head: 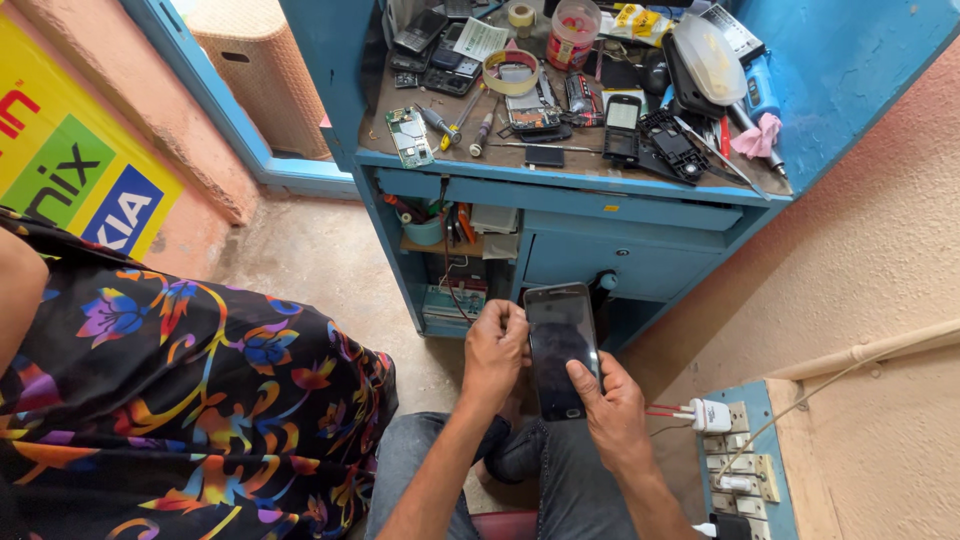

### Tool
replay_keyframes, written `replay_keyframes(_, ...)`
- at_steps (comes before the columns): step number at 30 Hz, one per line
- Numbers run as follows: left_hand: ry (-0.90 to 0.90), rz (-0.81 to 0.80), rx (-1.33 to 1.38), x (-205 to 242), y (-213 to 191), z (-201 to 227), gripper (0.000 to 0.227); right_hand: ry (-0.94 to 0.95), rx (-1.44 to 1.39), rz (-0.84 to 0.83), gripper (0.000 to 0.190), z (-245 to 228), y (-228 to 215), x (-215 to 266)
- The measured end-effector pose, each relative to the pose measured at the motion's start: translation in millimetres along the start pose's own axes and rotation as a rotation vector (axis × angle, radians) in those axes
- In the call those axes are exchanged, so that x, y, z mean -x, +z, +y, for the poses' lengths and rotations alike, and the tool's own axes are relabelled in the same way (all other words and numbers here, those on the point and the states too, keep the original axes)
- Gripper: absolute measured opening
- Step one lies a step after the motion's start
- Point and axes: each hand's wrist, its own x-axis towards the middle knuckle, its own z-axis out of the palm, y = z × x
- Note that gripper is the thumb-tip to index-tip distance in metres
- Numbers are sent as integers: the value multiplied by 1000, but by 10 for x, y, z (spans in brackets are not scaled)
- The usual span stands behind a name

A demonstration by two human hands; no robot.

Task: The person cleans and probes phone components using a metal tool and exchanges currency with another person.

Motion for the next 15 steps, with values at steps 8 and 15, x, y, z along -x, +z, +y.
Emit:
replay_keyframes(8,20,-68,83,-227,-27,247,21,-28,-102,-25,34,-349,186,-185)
replay_keyframes(15,16,-146,183,-1068,-129,668,18,-135,-85,-98,29,-781,415,-938)
